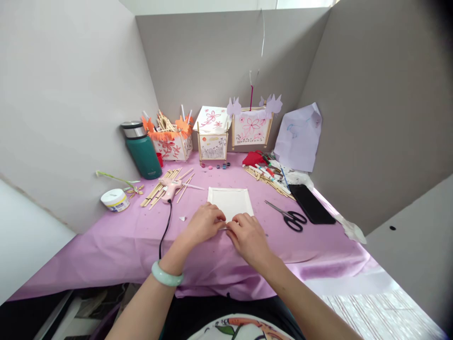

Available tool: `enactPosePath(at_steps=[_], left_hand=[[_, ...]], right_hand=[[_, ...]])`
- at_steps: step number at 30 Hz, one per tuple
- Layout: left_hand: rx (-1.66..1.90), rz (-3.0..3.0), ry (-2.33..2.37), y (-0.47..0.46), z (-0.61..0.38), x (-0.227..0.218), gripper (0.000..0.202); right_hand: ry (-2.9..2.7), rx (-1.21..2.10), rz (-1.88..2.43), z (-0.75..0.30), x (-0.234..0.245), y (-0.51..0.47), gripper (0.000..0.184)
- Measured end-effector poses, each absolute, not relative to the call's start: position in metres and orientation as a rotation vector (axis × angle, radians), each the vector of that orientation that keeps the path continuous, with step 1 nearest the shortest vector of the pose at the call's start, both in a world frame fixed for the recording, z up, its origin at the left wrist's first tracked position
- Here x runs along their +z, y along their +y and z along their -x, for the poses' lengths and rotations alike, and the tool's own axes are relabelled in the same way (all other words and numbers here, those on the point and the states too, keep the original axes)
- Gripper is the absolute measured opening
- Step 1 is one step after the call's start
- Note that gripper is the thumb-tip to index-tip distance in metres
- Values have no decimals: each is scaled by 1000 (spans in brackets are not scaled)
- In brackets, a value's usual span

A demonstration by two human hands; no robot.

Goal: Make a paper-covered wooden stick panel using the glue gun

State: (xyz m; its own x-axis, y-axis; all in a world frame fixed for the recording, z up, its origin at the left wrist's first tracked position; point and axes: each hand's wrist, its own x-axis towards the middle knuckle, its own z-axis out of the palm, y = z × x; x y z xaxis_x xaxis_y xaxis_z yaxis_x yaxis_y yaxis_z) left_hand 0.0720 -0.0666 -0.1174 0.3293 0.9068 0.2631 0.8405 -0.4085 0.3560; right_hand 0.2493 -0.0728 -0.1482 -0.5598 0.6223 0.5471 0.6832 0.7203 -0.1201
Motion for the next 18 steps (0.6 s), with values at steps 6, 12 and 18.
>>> enactPosePath(at_steps=[6,12,18], left_hand=[[559,-2431,1643,-64,-75,-119,11],[498,-2439,1734,-69,-80,-116,13],[407,-2422,1857,-72,-86,-115,15]], right_hand=[[-2421,-320,965,-243,-155,-65,10],[-2414,-273,899,-245,-159,-66,15],[-2438,-252,835,-242,-157,-63,17]])
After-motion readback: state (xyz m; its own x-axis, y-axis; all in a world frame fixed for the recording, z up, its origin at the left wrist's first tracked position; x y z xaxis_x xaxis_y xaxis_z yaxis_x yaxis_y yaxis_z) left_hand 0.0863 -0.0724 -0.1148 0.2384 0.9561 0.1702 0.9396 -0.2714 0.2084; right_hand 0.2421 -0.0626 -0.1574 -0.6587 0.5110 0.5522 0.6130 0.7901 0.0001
